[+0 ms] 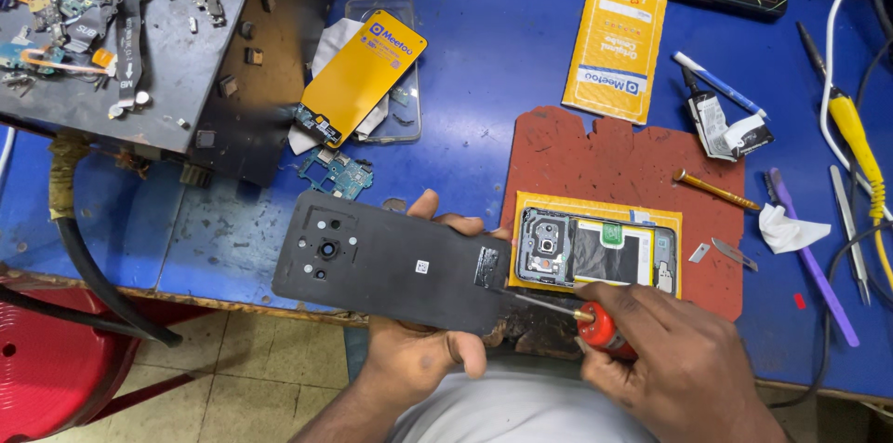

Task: The person works on a disassembled smartphone at a repair bench. They peel old adhesive from the phone body, use a screwdriver on the removed back cover, then align and press a new orange back cover onto the phone body and press along its edges to seat it.

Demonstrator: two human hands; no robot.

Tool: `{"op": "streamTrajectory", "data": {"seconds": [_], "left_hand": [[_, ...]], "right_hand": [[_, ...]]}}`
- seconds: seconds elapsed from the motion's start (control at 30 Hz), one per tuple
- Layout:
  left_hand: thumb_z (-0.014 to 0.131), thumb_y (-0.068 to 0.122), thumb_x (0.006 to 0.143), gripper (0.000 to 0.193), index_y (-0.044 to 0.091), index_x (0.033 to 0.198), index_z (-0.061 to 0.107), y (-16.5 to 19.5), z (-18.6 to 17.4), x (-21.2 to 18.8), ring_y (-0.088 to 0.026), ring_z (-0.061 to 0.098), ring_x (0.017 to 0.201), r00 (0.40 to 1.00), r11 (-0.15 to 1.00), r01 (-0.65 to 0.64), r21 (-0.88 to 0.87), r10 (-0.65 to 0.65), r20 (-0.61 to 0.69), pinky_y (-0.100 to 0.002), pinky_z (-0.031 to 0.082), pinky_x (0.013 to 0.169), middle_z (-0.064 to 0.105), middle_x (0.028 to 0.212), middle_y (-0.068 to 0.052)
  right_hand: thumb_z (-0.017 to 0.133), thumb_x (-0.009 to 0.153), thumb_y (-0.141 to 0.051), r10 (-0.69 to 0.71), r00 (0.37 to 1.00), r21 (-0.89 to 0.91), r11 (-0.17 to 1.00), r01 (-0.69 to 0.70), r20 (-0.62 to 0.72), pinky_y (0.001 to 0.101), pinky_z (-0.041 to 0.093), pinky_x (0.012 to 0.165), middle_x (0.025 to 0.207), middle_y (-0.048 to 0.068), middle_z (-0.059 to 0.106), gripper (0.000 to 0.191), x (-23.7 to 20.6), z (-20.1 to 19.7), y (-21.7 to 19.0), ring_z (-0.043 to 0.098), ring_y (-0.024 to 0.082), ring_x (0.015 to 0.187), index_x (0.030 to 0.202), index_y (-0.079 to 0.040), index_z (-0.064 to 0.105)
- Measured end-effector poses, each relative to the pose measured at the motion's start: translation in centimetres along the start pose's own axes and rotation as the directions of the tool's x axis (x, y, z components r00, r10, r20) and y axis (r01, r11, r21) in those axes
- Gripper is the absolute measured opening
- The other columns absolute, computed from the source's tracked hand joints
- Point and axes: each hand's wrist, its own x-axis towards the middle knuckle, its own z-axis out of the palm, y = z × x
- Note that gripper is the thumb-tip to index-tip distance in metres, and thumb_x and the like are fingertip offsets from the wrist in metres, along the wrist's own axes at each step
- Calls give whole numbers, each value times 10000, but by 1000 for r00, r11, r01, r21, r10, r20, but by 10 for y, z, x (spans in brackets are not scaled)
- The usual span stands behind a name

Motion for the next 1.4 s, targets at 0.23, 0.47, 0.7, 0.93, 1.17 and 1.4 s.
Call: {"op": "streamTrajectory", "data": {"seconds": [0.23, 0.47, 0.7, 0.93, 1.17, 1.4], "left_hand": [[897, 451, 731, 1301, 1, 1642, 84, -1, -1, -1, -281, 546, 1430, 1000, 998, -5, 70, 5, 6, -460, 453, 1252, 484, 1481, -140], [908, 422, 728, 1289, 11, 1635, 89, 0, 2, 0, -297, 537, 1437, 1000, 1000, 5, 5, -5, -3, -477, 455, 1259, 473, 1475, -144], [923, 415, 698, 1320, 22, 1629, 74, 3, 3, 0, -297, 528, 1427, 999, 998, 53, -25, -53, 4, -477, 459, 1235, 456, 1483, -144], [900, 474, 696, 1344, 26, 1638, 53, 2, 2, 1, -270, 523, 1440, 998, 998, 62, 11, -62, 19, -465, 431, 1274, 455, 1495, -145], [900, 469, 707, 1311, 30, 1665, 120, -3, -2, 4, -253, 548, 1409, 999, 996, -33, 85, 30, 34, -437, 447, 1247, 498, 1510, -137], [935, 373, 690, 1244, 73, 1645, 196, -9, -3, 6, -256, 551, 1421, 997, 999, -47, 9, 46, 56, -457, 481, 1239, 505, 1515, -107]], "right_hand": [[851, 579, -155, 13, 1000, 12, 1000, -13, 22, 415, 577, 597, 822, 115, 747, 533, -5, 2, 5, 729, 290, 684, 1083, -46, 716], [876, 611, -252, -20, 998, -5, 1000, 20, 56, 393, 579, 662, 930, 113, 746, 681, -20, 13, 20, 730, 270, 769, 1239, -58, 696], [877, 564, -220, -15, 1000, 19, 1000, 15, 13, 420, 567, 631, 893, 124, 746, 649, -13, 5, 15, 724, 301, 743, 1166, -46, 705], [885, 556, -215, -8, 999, -11, 1000, 7, -32, 435, 559, 629, 847, 142, 722, 634, -7, 7, 9, 712, 320, 718, 1127, -16, 693], [852, 623, -226, -57, 998, 42, 998, 56, 17, 397, 573, 691, 864, 78, 716, 643, -16, 15, 13, 718, 264, 770, 1232, -76, 711], [828, 558, -164, -71, 997, 106, 992, 67, 32, 386, 591, 630, 822, 107, 722, 559, -21, 23, 6, 750, 236, 739, 1093, -63, 700]]}}
